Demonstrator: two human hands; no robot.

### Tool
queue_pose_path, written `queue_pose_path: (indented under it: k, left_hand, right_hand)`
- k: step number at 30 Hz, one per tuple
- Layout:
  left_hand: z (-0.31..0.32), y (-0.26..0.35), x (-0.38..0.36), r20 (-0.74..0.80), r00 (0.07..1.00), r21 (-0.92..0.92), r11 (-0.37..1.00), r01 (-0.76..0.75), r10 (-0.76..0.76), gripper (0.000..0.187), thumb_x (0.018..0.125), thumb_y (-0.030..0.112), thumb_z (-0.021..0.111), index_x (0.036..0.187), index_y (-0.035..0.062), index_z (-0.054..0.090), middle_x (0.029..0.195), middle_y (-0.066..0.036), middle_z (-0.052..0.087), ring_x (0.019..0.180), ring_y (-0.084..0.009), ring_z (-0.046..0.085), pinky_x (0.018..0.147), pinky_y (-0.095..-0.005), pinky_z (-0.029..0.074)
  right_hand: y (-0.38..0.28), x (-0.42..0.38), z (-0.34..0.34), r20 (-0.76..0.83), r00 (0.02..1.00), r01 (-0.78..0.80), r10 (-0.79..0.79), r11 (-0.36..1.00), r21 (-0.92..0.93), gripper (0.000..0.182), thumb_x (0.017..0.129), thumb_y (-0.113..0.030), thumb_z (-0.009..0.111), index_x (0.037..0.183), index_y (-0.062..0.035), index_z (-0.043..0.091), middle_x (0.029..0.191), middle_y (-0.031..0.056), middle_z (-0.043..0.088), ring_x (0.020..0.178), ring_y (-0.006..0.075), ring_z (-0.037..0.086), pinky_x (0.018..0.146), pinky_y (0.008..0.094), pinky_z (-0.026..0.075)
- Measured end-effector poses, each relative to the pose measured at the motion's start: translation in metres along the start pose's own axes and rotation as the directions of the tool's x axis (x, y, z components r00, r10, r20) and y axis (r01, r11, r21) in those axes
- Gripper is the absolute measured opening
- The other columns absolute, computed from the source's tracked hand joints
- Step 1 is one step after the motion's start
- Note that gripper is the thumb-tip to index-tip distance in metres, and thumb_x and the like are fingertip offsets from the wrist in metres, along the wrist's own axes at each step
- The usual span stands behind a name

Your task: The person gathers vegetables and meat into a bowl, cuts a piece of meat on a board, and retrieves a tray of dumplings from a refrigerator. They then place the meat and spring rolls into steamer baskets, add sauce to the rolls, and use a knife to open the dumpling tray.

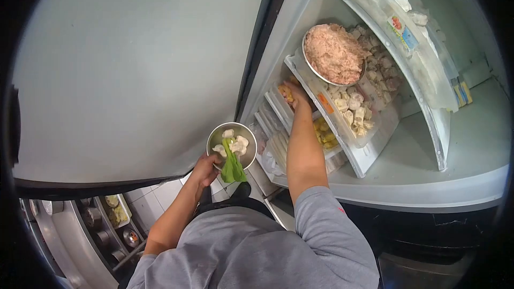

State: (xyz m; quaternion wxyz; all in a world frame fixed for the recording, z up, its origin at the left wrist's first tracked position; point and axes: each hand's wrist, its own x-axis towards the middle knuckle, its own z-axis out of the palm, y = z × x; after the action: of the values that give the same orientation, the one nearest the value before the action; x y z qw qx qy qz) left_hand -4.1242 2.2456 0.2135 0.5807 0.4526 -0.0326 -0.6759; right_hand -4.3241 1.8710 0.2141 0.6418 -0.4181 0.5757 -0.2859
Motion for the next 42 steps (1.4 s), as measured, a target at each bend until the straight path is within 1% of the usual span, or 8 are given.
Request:
queue_pose_path:
  k: [7,11,15,18,23,36,38,42]
  left_hand:
    - [0.009,0.006,0.048,0.085,0.996,0.023,1.000,-0.013,0.011,0.073,0.076,-0.002,0.046,0.146,0.0167,0.035,0.125,-0.009,0.054,0.101,-0.0244,0.059,0.078,-0.0446,0.054]
    - [0.013,0.011,0.065,0.096,0.995,0.051,0.999,-0.017,0.013,0.075,0.076,-0.002,0.047,0.147,0.0181,0.033,0.125,-0.009,0.052,0.101,-0.0253,0.058,0.079,-0.0464,0.053]
    - [0.017,0.011,0.066,0.160,0.986,0.123,0.992,0.022,-0.042,0.073,0.075,-0.002,0.047,0.145,0.0161,0.035,0.126,-0.010,0.052,0.102,-0.0258,0.058,0.078,-0.0452,0.055]
    - [0.026,0.005,0.056,0.194,0.978,0.104,0.993,0.054,-0.074,0.064,0.076,-0.003,0.047,0.138,0.0105,0.040,0.121,-0.010,0.056,0.098,-0.0257,0.062,0.079,-0.0441,0.057]
    - [0.021,-0.012,0.050,0.232,0.970,-0.009,0.997,0.076,-0.072,0.053,0.077,-0.002,0.048,0.130,0.0024,0.045,0.118,-0.011,0.059,0.099,-0.0270,0.065,0.082,-0.0444,0.058]
    - [0.000,-0.020,0.028,0.291,0.948,0.074,0.991,0.112,-0.129,0.059,0.075,-0.004,0.048,0.133,0.0057,0.043,0.119,-0.011,0.058,0.102,-0.0267,0.064,0.080,-0.0404,0.059]
    - [0.003,-0.013,0.015,0.292,0.947,0.097,0.989,0.112,-0.136,0.057,0.075,-0.006,0.048,0.131,0.0025,0.044,0.121,-0.012,0.059,0.104,-0.0274,0.064,0.089,-0.0408,0.056]
    - [-0.008,-0.010,0.014,0.261,0.958,0.109,0.990,0.094,-0.120,0.056,0.075,-0.006,0.049,0.131,-0.0006,0.044,0.119,-0.013,0.059,0.105,-0.0277,0.063,0.089,-0.0429,0.056]
  right_hand:
    - [-0.022,-0.050,0.019,-0.073,0.995,0.095,-0.072,0.920,0.381,0.026,0.088,-0.031,0.072,0.102,-0.0136,0.059,0.079,0.0016,0.063,0.056,0.0130,0.060,0.041,0.0234,0.047]
    - [-0.016,-0.135,0.032,0.224,0.948,0.216,-0.226,0.974,0.067,0.035,0.088,-0.028,0.073,0.115,-0.0121,0.059,0.087,0.0032,0.066,0.058,0.0115,0.060,0.040,0.0216,0.045]
    - [0.028,-0.162,0.055,0.468,0.882,0.211,-0.064,0.940,-0.269,0.047,0.085,-0.028,0.076,0.125,-0.0076,0.060,0.103,0.0085,0.069,0.080,0.0191,0.067,0.060,0.0302,0.054]
    - [0.074,-0.164,0.068,0.340,0.774,0.633,-0.534,0.660,-0.405,0.055,0.085,-0.028,0.075,0.130,-0.0032,0.056,0.111,0.0147,0.068,0.095,0.0256,0.066,0.079,0.0345,0.053]
    - [0.073,-0.221,0.076,0.010,0.681,0.620,-0.732,0.569,-0.540,0.040,0.090,-0.023,0.066,0.118,0.0044,0.057,0.111,0.0228,0.063,0.102,0.0404,0.060,0.090,0.0429,0.047]
    - [0.066,-0.264,0.064,-0.129,0.740,0.469,-0.660,0.644,-0.604,0.032,0.088,-0.024,0.068,0.111,-0.0020,0.067,0.105,0.0181,0.062,0.097,0.0371,0.058,0.090,0.0438,0.045]
    - [0.067,-0.264,0.062,0.152,0.665,0.594,-0.731,0.394,-0.702,0.034,0.087,-0.022,0.069,0.116,-0.0046,0.067,0.110,0.0162,0.063,0.099,0.0359,0.058,0.091,0.0424,0.046]
    - [0.081,-0.269,0.066,0.234,0.638,0.601,-0.734,0.283,-0.748,0.033,0.087,-0.020,0.069,0.115,-0.0037,0.067,0.116,0.0155,0.062,0.101,0.0346,0.058,0.093,0.0411,0.046]
